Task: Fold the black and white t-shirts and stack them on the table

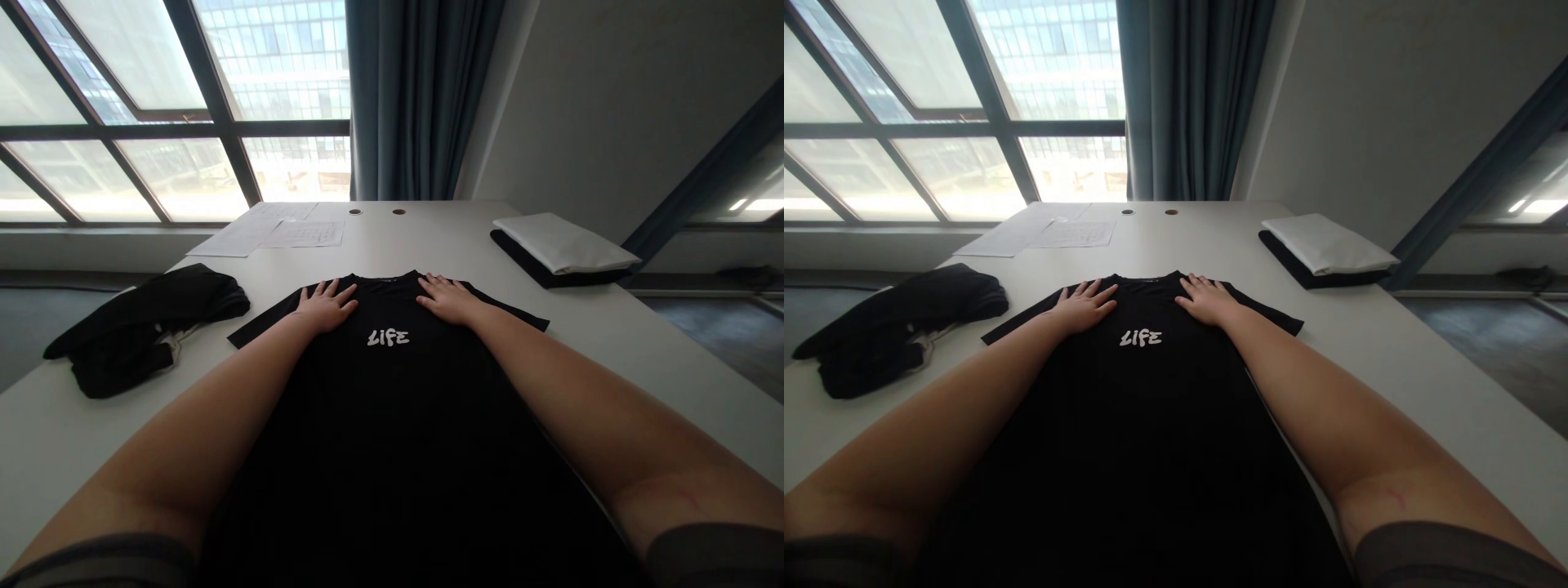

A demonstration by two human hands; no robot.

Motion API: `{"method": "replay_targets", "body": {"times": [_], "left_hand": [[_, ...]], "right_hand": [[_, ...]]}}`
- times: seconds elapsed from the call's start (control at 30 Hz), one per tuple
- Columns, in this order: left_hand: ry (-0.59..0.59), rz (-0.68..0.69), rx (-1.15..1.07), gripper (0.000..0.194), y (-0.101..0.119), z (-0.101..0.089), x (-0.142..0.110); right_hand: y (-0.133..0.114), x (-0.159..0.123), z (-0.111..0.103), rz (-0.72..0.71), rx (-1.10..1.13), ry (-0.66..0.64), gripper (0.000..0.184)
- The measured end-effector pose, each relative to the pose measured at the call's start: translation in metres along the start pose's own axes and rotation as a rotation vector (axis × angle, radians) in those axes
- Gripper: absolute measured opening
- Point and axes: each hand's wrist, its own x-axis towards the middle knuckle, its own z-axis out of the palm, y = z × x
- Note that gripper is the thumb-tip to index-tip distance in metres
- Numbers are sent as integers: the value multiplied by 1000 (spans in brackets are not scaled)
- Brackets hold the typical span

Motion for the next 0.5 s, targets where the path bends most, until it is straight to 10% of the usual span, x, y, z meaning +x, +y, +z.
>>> {"method": "replay_targets", "body": {"times": [0.5], "left_hand": [[171,-169,68,73,-1,-7,-17]], "right_hand": [[2,-25,-6,1,-44,87,72]]}}
